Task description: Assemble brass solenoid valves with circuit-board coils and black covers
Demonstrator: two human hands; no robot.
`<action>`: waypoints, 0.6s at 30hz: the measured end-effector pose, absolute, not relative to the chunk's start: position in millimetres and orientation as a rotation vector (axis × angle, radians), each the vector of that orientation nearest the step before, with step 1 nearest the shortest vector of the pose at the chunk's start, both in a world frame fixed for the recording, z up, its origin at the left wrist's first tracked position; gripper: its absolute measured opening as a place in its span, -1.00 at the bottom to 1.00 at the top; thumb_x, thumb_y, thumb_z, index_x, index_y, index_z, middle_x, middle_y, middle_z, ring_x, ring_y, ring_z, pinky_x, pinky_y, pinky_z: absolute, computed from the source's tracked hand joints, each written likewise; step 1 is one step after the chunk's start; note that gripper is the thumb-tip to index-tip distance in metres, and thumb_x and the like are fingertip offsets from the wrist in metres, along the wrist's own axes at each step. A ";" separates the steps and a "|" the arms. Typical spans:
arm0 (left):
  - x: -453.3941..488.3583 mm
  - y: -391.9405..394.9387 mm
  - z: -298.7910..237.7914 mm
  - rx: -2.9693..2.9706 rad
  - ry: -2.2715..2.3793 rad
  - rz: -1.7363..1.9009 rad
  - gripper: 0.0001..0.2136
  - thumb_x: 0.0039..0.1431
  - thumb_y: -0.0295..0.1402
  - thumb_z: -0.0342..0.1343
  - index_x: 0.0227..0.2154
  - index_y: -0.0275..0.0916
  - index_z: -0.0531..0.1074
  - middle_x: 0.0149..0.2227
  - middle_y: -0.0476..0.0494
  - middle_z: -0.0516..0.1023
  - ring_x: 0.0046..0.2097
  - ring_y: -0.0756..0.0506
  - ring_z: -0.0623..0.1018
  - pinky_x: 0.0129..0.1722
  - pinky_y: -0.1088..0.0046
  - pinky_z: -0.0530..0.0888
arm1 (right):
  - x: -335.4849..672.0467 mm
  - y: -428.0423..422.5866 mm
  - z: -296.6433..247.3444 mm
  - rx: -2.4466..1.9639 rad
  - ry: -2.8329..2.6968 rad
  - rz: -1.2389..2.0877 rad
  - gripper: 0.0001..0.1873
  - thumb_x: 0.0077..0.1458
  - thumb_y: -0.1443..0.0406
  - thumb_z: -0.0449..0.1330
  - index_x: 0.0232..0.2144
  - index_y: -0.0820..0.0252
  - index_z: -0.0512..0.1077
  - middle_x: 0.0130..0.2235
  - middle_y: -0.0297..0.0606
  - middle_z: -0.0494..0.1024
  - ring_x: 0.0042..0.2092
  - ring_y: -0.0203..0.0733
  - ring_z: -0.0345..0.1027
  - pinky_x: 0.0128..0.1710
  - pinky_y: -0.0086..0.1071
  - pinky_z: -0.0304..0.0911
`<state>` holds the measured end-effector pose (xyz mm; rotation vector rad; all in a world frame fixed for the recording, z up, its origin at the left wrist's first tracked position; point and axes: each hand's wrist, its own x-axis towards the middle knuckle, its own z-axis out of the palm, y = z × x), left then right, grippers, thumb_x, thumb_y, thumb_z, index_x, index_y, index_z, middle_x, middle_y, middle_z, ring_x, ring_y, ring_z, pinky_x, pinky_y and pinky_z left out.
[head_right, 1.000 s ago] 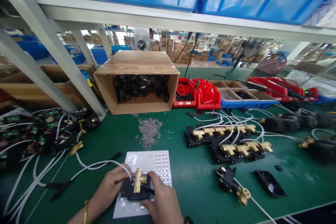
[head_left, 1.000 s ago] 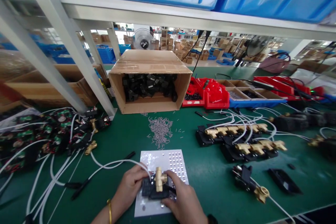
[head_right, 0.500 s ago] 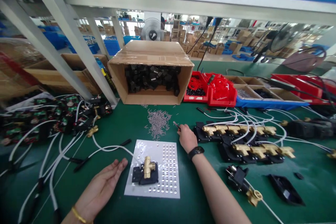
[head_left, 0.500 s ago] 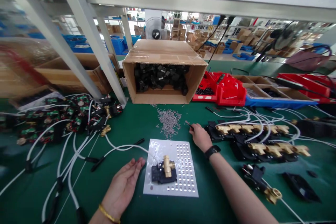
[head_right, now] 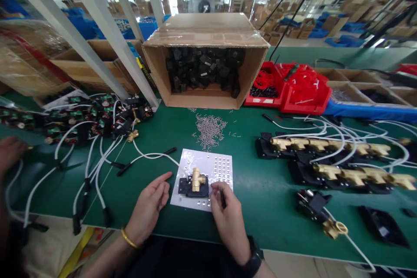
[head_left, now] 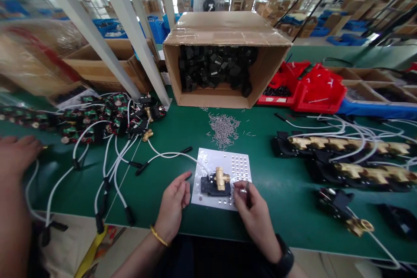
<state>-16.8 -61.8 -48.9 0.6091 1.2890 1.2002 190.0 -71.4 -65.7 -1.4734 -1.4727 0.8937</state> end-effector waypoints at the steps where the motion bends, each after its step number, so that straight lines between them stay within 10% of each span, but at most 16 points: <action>1: -16.6 -64.1 -49.5 0.646 1.284 1.175 -0.64 0.11 -0.22 0.10 -0.12 -0.32 0.22 -0.59 0.11 0.35 -0.63 0.14 0.27 -0.66 0.69 0.15 | 188.1 -71.1 -66.7 -1.467 -1.513 0.823 -0.89 0.09 0.28 0.08 -0.30 0.18 0.33 -0.39 -0.29 0.44 -0.42 -0.29 0.32 -0.42 -0.47 0.26; 9: -16.2 -76.7 -57.5 0.665 1.358 1.133 -0.76 0.05 -0.27 0.13 -0.49 -0.28 0.20 -0.57 -0.12 0.52 -0.62 0.04 0.44 -0.73 0.66 0.12 | 191.0 -73.1 -78.4 -1.177 -1.937 0.514 -0.83 0.07 0.49 0.00 -0.35 0.15 0.29 -0.31 -0.23 0.47 -0.27 -0.24 0.39 -0.30 -0.43 0.32; 18: -12.8 -74.2 -48.7 0.654 1.336 1.219 -0.70 0.01 -0.32 0.18 -0.23 -0.32 0.26 -0.39 -0.19 0.58 -0.41 -0.05 0.55 -0.42 0.50 0.40 | 200.9 -81.8 -77.1 -1.233 -2.168 0.564 -0.72 0.13 0.47 -0.06 -0.15 0.16 0.32 -0.18 -0.17 0.47 -0.17 -0.20 0.41 -0.22 -0.36 0.39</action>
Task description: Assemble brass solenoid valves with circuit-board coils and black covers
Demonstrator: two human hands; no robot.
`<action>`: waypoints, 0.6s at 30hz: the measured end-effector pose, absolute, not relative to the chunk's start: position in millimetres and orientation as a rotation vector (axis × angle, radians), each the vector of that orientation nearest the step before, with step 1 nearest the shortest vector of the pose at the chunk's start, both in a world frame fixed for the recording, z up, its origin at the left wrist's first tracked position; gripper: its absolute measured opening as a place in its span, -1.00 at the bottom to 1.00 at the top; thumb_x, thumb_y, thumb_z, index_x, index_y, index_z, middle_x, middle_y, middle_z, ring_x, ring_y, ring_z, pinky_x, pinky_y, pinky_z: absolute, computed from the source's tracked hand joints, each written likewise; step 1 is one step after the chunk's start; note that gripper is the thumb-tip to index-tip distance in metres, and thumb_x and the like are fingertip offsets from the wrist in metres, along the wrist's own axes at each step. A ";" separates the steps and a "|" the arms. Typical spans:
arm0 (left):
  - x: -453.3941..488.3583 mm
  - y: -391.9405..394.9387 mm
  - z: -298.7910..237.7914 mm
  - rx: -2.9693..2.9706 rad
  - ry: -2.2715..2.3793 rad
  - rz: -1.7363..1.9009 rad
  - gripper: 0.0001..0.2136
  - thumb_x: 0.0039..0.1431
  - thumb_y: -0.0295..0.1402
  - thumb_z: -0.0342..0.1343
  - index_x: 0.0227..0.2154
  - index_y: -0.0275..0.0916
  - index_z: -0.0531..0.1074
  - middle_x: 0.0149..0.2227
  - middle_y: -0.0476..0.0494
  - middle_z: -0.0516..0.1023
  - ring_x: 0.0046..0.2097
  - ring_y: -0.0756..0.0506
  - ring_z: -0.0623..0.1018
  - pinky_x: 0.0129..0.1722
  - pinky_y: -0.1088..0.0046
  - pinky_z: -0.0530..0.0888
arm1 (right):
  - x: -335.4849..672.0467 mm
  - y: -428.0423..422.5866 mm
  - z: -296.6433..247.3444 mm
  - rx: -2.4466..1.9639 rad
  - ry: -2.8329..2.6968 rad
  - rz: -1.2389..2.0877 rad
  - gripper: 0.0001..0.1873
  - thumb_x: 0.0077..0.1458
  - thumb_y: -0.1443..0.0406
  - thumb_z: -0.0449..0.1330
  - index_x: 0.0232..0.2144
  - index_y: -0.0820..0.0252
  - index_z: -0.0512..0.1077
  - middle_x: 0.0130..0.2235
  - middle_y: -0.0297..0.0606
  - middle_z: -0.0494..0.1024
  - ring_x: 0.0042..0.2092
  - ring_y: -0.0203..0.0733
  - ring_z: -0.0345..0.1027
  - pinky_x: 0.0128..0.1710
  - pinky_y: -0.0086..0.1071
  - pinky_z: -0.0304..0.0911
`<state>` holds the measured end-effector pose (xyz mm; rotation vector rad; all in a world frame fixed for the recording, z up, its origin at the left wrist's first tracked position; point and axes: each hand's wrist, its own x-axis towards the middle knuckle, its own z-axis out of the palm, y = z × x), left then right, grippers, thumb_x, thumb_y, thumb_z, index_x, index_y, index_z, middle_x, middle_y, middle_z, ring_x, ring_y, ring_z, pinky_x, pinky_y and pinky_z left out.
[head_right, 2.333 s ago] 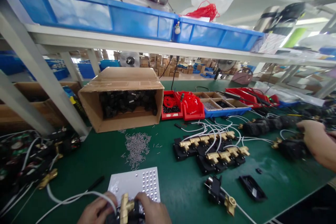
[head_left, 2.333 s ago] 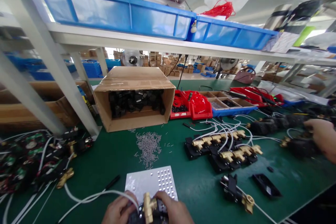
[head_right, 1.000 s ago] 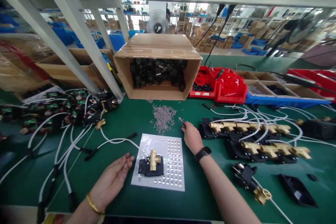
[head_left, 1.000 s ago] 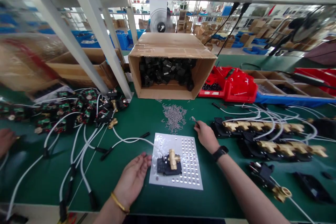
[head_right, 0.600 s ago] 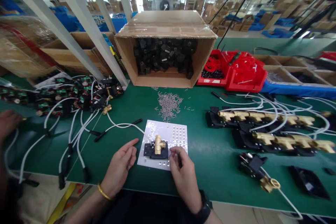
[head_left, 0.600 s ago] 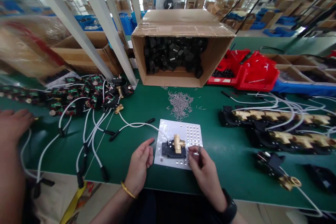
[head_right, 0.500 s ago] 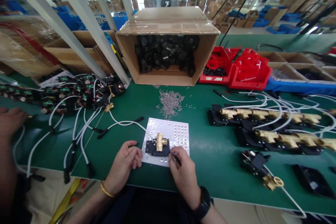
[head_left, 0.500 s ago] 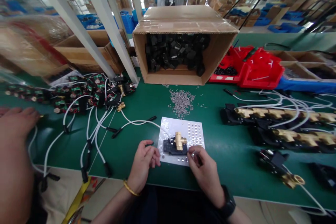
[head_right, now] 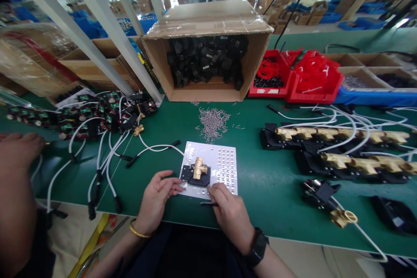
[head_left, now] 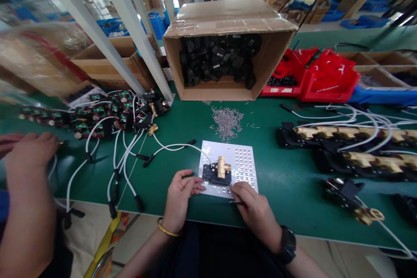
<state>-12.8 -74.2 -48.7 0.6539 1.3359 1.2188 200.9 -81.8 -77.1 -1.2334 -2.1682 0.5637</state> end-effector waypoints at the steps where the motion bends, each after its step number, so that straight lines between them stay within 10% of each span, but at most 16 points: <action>1: -11.5 -75.2 -48.1 0.684 1.341 1.203 -0.72 0.02 -0.31 0.17 -0.26 -0.29 0.24 -0.38 -0.19 0.58 -0.40 -0.08 0.56 -0.41 0.46 0.42 | 202.0 -81.7 -76.3 -1.257 -2.152 0.572 -0.73 0.15 0.43 -0.05 -0.13 0.15 0.32 -0.16 -0.17 0.47 -0.16 -0.19 0.41 -0.21 -0.35 0.39; 11: -5.8 -86.7 -53.4 1.726 1.540 1.085 -0.92 0.05 -0.43 0.15 -0.48 -0.17 0.53 -0.42 -0.14 0.58 -0.31 -0.10 0.54 -0.22 0.40 0.42 | 187.6 -57.2 -69.9 -1.348 -2.044 0.686 -0.46 0.10 0.36 0.05 0.14 0.15 0.06 0.20 -0.15 0.18 0.17 -0.11 0.13 0.03 -0.25 0.29; 18: -4.9 -96.5 -60.2 1.683 1.481 1.119 -0.86 0.04 -0.49 0.15 -0.37 -0.15 0.56 -0.30 -0.18 0.60 -0.22 -0.13 0.55 -0.14 0.35 0.44 | 179.2 -63.5 -63.7 -1.480 -2.045 0.680 -0.41 0.08 0.31 0.10 0.15 0.17 0.03 0.15 -0.12 0.27 0.03 -0.02 0.33 -0.07 -0.19 0.36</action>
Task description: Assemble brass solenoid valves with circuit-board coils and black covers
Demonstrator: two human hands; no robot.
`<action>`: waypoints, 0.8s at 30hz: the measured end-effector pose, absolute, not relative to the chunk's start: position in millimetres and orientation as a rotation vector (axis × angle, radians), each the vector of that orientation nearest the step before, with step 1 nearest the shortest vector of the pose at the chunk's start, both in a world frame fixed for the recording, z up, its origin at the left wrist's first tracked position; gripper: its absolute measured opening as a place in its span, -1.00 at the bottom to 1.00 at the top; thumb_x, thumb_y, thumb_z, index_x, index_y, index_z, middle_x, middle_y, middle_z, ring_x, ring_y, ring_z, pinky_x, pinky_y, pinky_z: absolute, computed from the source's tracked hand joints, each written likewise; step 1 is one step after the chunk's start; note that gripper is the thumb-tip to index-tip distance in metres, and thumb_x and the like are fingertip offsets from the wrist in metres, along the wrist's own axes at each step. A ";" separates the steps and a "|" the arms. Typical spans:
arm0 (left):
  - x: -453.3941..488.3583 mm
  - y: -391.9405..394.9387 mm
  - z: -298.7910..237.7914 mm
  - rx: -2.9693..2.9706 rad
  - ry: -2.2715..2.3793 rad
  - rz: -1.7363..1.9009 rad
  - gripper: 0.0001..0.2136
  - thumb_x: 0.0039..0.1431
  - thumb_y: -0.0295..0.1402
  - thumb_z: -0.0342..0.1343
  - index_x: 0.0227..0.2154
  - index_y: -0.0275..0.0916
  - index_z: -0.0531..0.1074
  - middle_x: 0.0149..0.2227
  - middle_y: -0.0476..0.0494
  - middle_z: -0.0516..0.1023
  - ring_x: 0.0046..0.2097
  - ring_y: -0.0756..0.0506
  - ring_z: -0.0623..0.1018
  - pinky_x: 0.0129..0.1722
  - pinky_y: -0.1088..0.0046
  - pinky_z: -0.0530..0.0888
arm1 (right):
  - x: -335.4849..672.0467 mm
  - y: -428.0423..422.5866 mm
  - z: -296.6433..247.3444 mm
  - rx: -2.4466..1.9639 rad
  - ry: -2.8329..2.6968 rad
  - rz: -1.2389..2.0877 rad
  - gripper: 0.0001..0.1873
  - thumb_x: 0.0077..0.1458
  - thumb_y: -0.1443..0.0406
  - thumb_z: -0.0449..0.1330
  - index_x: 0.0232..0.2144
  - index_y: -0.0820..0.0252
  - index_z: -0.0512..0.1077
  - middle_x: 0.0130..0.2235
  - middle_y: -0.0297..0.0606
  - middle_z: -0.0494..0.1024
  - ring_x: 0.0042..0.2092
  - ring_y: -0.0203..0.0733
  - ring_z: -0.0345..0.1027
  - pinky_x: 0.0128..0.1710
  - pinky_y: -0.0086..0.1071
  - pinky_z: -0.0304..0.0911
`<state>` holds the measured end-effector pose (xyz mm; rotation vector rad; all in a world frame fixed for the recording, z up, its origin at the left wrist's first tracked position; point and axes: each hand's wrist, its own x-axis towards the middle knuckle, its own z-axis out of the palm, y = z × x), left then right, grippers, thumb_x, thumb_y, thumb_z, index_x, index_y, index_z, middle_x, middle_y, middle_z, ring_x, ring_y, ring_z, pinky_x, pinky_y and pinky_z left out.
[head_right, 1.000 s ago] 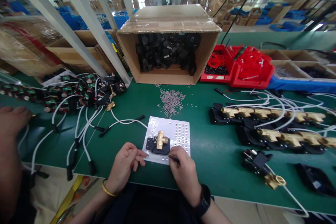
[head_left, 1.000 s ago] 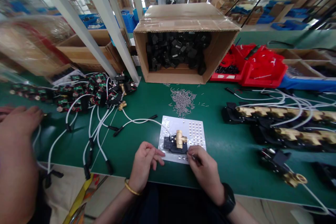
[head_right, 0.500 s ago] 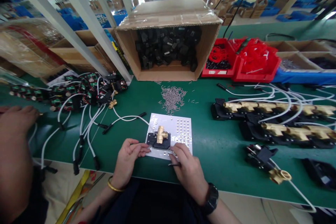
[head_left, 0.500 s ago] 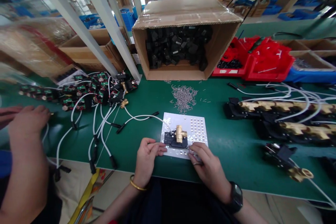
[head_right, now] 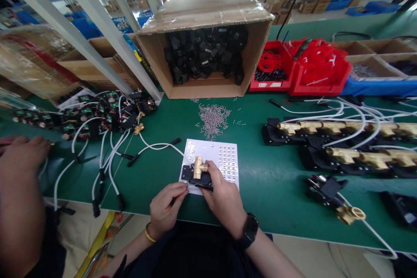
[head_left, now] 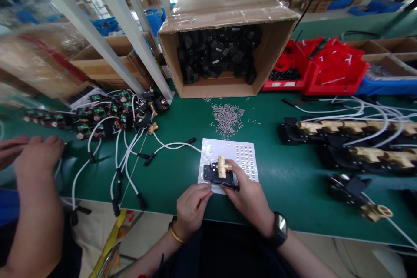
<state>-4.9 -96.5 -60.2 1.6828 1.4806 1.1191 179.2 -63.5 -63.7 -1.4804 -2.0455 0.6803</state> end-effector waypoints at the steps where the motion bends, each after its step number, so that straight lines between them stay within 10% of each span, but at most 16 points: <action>1: -4.0 -95.4 -60.4 1.641 1.505 1.127 -0.86 0.04 -0.47 0.15 -0.38 -0.14 0.56 -0.30 -0.17 0.60 -0.22 -0.14 0.55 -0.13 0.34 0.43 | 178.2 -63.8 -64.2 -1.492 -2.046 0.655 -0.43 0.08 0.30 0.10 0.13 0.17 0.05 0.13 -0.10 0.30 0.01 0.00 0.34 -0.09 -0.18 0.37; 20: -3.2 -65.2 -57.2 1.587 1.717 0.924 -0.76 -0.17 -0.33 0.32 -0.69 -0.22 0.33 -0.66 0.03 0.33 -0.55 0.02 0.31 -0.48 0.53 0.24 | 180.2 -60.3 -71.7 -1.540 -1.972 0.789 -0.31 0.00 0.31 0.19 0.15 0.09 0.01 0.09 -0.12 0.34 -0.06 0.00 0.39 -0.12 -0.18 0.36; 24: -9.7 -51.8 -30.8 0.938 1.590 1.212 -0.74 -0.09 -0.21 0.23 -0.35 -0.21 0.38 -0.47 -0.01 0.42 -0.60 0.07 0.24 -0.64 0.59 0.19 | 184.2 -53.6 -51.7 -1.475 -2.071 0.806 -0.19 -0.08 0.34 0.25 0.17 0.11 -0.04 0.10 -0.13 0.32 0.04 -0.02 0.29 -0.04 -0.18 0.31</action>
